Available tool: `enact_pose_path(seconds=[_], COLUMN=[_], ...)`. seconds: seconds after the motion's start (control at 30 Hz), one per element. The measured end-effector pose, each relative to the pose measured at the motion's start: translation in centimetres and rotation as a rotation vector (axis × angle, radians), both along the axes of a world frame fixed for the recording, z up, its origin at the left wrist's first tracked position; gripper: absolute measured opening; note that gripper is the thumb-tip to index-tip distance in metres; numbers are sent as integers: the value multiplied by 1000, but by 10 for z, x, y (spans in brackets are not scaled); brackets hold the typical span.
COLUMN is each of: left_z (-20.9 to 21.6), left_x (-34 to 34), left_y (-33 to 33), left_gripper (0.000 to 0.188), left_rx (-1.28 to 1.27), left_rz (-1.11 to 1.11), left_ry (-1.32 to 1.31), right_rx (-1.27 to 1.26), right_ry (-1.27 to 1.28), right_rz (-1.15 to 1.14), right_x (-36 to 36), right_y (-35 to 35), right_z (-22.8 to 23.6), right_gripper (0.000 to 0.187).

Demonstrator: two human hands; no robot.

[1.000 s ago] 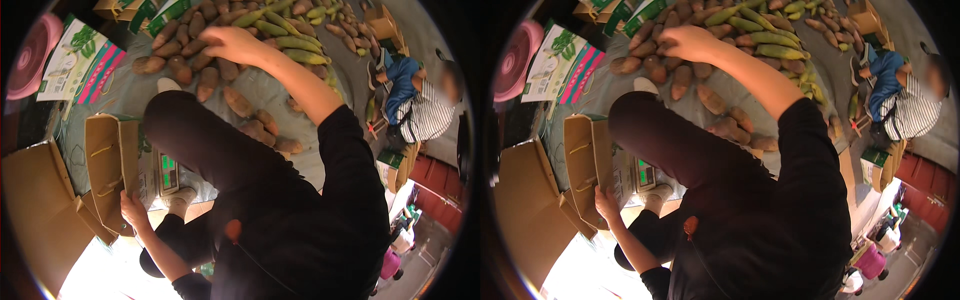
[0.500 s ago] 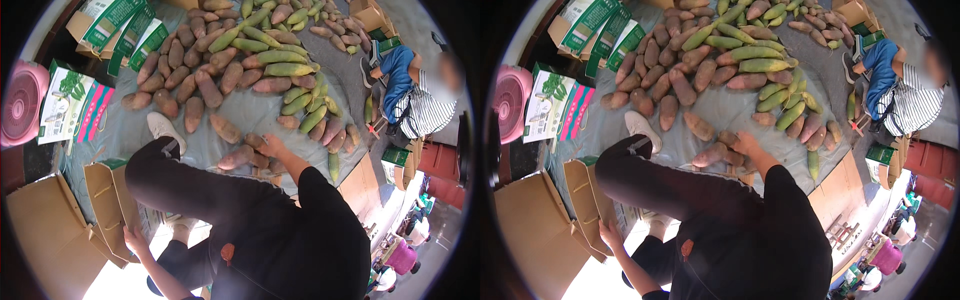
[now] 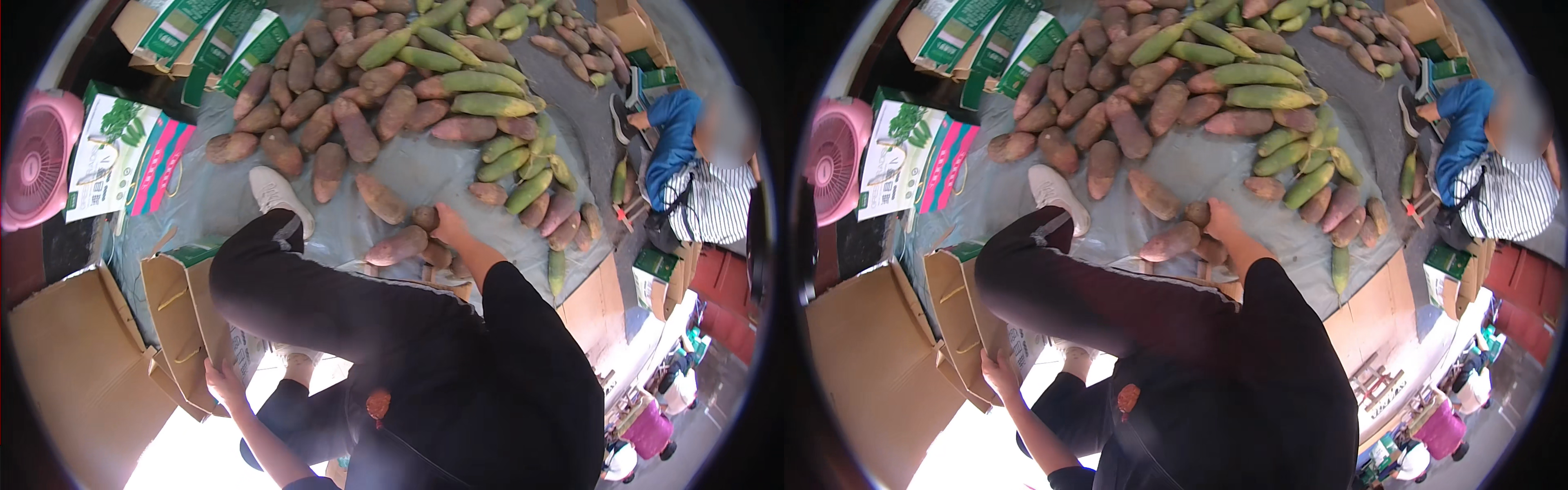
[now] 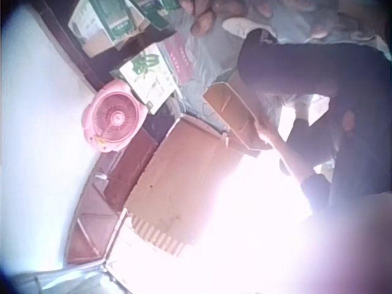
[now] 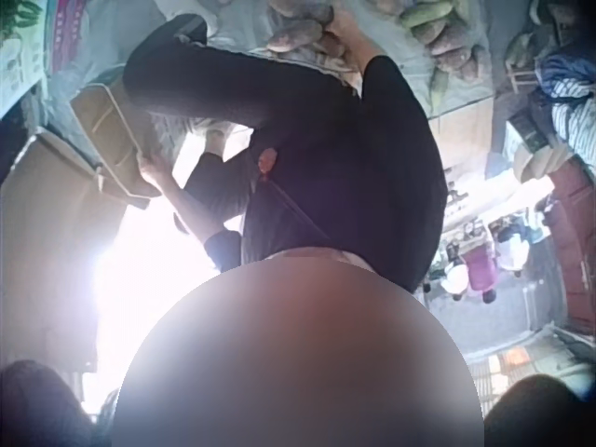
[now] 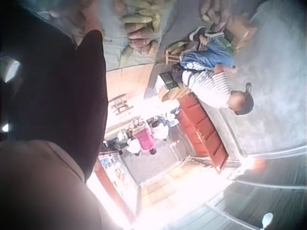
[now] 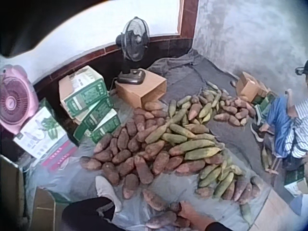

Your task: Sort and weigh produce items, placing them into cardboard boxes for shipping.

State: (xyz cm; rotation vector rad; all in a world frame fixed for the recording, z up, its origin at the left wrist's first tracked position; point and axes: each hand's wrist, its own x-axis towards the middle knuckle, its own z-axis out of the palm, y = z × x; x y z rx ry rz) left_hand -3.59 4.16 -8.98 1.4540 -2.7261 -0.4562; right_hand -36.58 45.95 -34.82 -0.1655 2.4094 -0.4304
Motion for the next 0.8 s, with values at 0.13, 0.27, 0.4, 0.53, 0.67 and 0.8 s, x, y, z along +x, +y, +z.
enact_pose_path(seconds=[0.13, 0.27, 0.4, 0.53, 0.67, 0.8], left_z=[5, 8, 5, 8, 25, 35], left_x=[7, -5, 4, -1, 9, 22], left_y=[2, 4, 5, 12, 21, 32], left_gripper=[22, 22, 26, 41, 39, 38], left_rx=[-57, -33, -100, -115, -180, -140], left_rz=[38, 63, 86, 101, 58, 103], left_ry=[-63, -67, -100, -76, -185, -268], right_rx=[-8, -29, -293, -502, -709, -897], right_ry=[92, 178, 342, 521, 613, 701], right_rz=[59, 104, 268, 492, 704, 934], right_x=[-18, -56, -94, -108, -91, -45], right_y=[-11, -29, -73, -159, -252, -319], right_z=[14, 48, 78, 180, 283, 363], right_gripper=[66, 63, 68, 70, 67, 64])
